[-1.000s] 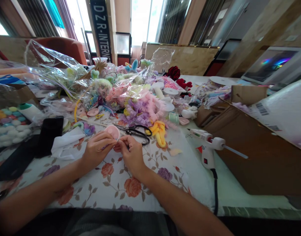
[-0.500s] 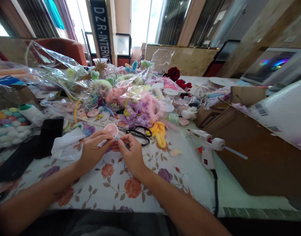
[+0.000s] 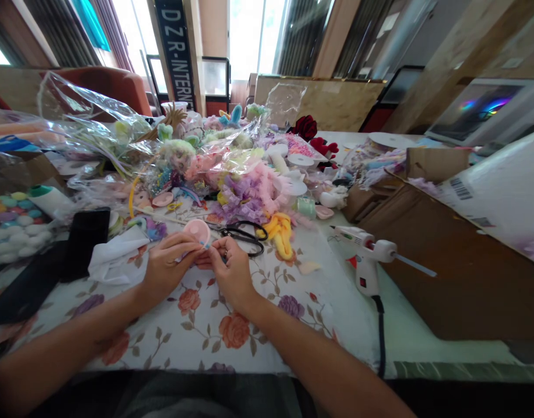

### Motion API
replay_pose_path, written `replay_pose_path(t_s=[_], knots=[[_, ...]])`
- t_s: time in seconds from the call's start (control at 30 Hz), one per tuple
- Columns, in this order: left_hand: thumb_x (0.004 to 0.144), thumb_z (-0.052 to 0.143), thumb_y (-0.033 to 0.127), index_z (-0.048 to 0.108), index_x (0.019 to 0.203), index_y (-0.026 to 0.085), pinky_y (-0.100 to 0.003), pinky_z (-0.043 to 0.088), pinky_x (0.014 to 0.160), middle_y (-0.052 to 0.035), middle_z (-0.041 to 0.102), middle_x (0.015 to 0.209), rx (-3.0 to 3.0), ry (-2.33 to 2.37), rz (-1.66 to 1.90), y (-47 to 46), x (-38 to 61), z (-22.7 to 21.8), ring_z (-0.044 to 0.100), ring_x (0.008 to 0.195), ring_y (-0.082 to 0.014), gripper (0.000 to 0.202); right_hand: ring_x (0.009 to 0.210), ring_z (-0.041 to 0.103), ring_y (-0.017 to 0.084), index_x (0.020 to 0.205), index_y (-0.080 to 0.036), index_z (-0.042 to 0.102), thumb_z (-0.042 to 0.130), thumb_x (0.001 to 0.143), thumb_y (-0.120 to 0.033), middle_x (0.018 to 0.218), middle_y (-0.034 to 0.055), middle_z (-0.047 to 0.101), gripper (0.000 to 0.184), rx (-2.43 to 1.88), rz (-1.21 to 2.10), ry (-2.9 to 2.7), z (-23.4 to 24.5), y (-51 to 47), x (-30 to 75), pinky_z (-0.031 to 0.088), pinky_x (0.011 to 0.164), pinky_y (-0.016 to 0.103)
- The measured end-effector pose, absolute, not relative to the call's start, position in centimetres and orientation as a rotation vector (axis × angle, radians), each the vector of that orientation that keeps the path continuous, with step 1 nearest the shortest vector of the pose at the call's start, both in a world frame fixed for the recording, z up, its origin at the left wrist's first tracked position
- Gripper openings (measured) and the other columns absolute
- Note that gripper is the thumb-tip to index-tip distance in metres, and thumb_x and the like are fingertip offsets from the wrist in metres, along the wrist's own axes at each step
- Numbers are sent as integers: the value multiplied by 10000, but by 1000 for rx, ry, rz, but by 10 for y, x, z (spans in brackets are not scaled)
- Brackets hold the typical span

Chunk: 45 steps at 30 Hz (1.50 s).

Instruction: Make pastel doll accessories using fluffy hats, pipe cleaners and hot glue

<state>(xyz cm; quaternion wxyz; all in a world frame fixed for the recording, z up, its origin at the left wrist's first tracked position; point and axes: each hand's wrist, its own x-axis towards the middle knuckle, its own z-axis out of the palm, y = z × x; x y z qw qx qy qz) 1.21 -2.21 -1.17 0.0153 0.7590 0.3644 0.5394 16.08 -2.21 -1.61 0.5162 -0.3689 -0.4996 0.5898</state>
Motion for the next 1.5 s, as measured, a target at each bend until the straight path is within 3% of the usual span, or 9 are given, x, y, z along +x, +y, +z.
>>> replay_pose_path(t_s=[0.5, 0.8, 1.07, 1.5], knots=[[845, 614, 109, 670, 808, 171, -285, 508, 736, -38, 650, 753, 2421, 1087, 1668, -21, 11, -16, 605, 775, -149, 91, 623, 685, 168, 798, -204, 519, 634, 829, -451, 676, 3, 668, 274, -945, 1340, -1300, -16, -21, 161, 580, 606, 294], [825, 663, 209, 691, 904, 191, -301, 540, 802, -54, 631, 967, 2269, 1364, 1727, -19, 13, -15, 621, 895, -159, 86, 635, 679, 141, 838, -215, 496, 595, 861, -424, 720, -10, 673, 232, -859, 1373, -1302, -10, -21, 159, 537, 557, 239], [827, 655, 182, 704, 893, 204, -270, 546, 752, -39, 583, 957, 2259, 1282, 1745, -20, 11, -17, 608, 878, -142, 85, 609, 687, 154, 842, -215, 478, 617, 836, -454, 693, -20, 659, 277, -858, 1430, -1284, -11, -21, 158, 531, 499, 230], [852, 620, 177, 695, 859, 189, -271, 539, 745, -46, 579, 911, 2347, 1204, 1740, -20, 12, -18, 603, 850, -143, 76, 642, 692, 165, 791, -216, 517, 680, 777, -466, 697, -27, 647, 298, -837, 1468, -1204, -13, -22, 159, 619, 679, 346]])
